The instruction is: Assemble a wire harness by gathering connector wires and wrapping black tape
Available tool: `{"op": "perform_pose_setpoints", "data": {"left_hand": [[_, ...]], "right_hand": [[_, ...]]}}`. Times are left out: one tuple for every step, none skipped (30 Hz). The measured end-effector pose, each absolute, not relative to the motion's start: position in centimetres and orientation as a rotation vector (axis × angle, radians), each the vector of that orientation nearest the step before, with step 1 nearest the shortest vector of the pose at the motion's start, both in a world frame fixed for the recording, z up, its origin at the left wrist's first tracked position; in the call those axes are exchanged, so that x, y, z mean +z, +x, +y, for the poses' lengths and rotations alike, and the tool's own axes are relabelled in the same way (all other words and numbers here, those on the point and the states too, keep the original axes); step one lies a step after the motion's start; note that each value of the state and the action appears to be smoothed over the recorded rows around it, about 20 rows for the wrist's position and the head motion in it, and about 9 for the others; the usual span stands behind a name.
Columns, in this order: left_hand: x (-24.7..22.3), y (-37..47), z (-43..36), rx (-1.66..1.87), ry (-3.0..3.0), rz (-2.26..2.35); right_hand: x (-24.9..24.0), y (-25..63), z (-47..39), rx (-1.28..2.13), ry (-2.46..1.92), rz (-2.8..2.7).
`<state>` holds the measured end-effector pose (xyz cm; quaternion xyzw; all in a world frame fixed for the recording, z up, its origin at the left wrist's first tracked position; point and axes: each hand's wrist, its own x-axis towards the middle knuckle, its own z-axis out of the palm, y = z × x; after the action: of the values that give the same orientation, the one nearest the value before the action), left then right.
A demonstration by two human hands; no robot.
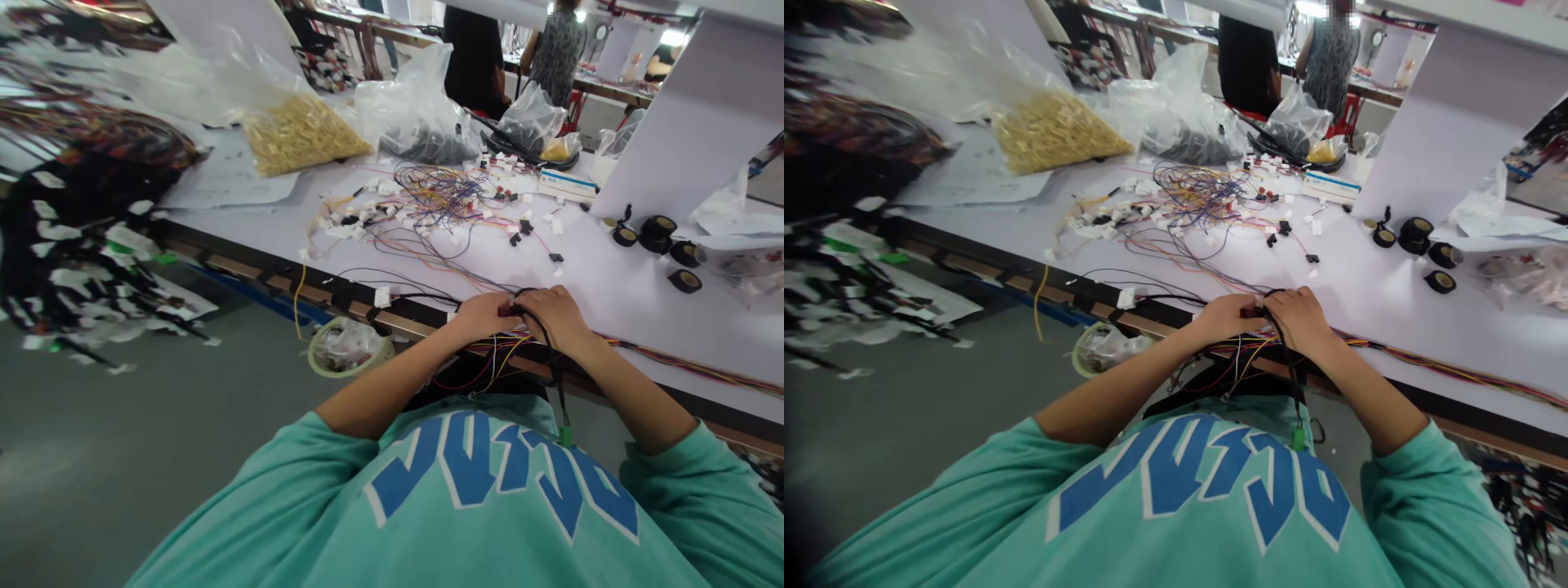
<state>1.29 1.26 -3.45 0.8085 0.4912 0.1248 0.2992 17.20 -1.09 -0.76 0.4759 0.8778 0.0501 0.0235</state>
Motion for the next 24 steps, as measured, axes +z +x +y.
{"op": "perform_pose_setpoints", "data": {"left_hand": [[-3.4, 1.6, 1.0, 0.302, 2.179, 1.357], [-3.4, 1.9, 0.8, 0.284, 2.202, 1.41], [-3.4, 2.1, 0.6, 0.276, 2.218, 1.453], [-3.5, 2.4, 0.5, 0.271, 2.23, 1.48], [-3.6, 2.5, 0.4, 0.265, 2.239, 1.492], [-3.7, 2.7, 0.3, 0.258, 2.242, 1.499], [-3.8, 2.8, 0.3, 0.252, 2.24, 1.509], [-3.8, 2.9, 0.3, 0.247, 2.233, 1.519], [-3.9, 2.9, 0.3, 0.245, 2.221, 1.531], [-3.9, 2.9, 0.4, 0.245, 2.209, 1.543], [-4.0, 3.0, 0.4, 0.246, 2.199, 1.55], [-4.0, 3.0, 0.5, 0.246, 2.193, 1.552], [-4.0, 3.1, 0.5, 0.244, 2.189, 1.554], [-3.9, 3.1, 0.6, 0.239, 2.187, 1.555], [-3.9, 3.2, 0.6, 0.231, 2.187, 1.556], [-3.9, 3.2, 0.6, 0.221, 2.186, 1.557], [-3.8, 3.3, 0.7, 0.211, 2.182, 1.563], [-3.8, 3.3, 0.7, 0.201, 2.176, 1.571], [-3.7, 3.3, 0.8, 0.191, 2.164, 1.582], [-3.6, 3.3, 0.9, 0.182, 2.151, 1.591], [-3.5, 3.3, 1.0, 0.174, 2.135, 1.6], [-3.4, 3.2, 1.1, 0.168, 2.12, 1.606], [-3.3, 3.2, 1.3, 0.165, 2.108, 1.61], [-3.2, 3.2, 1.4, 0.164, 2.099, 1.612]], "right_hand": [[-0.7, 17.2, -1.0, 0.146, 1.46, 2.71], [-0.6, 17.2, -0.9, 0.141, 1.459, 2.698], [-0.5, 17.2, -0.9, 0.142, 1.469, 2.675], [-0.4, 17.2, -0.9, 0.148, 1.48, 2.648], [-0.2, 17.2, -0.9, 0.158, 1.484, 2.622], [-0.1, 17.1, -0.8, 0.173, 1.479, 2.595], [0.1, 17.0, -0.7, 0.192, 1.464, 2.567], [0.3, 16.9, -0.6, 0.211, 1.439, 2.544], [0.5, 16.7, -0.5, 0.229, 1.415, 2.523], [0.6, 16.6, -0.3, 0.243, 1.392, 2.503], [0.7, 16.4, -0.1, 0.25, 1.371, 2.481], [0.8, 16.3, 0.2, 0.252, 1.353, 2.461], [0.8, 16.1, 0.4, 0.251, 1.338, 2.443], [0.8, 16.1, 0.7, 0.251, 1.326, 2.43], [0.8, 16.0, 0.9, 0.252, 1.315, 2.423], [0.7, 16.0, 1.2, 0.257, 1.305, 2.427], [0.6, 16.1, 1.4, 0.264, 1.293, 2.443], [0.4, 16.2, 1.7, 0.271, 1.28, 2.47], [0.2, 16.3, 1.9, 0.278, 1.263, 2.507], [0.1, 16.4, 2.1, 0.285, 1.245, 2.548], [-0.1, 16.4, 2.3, 0.292, 1.228, 2.588], [-0.3, 16.4, 2.5, 0.298, 1.215, 2.621], [-0.5, 16.3, 2.6, 0.3, 1.207, 2.641], [-0.6, 16.1, 2.8, 0.299, 1.205, 2.649]]}}
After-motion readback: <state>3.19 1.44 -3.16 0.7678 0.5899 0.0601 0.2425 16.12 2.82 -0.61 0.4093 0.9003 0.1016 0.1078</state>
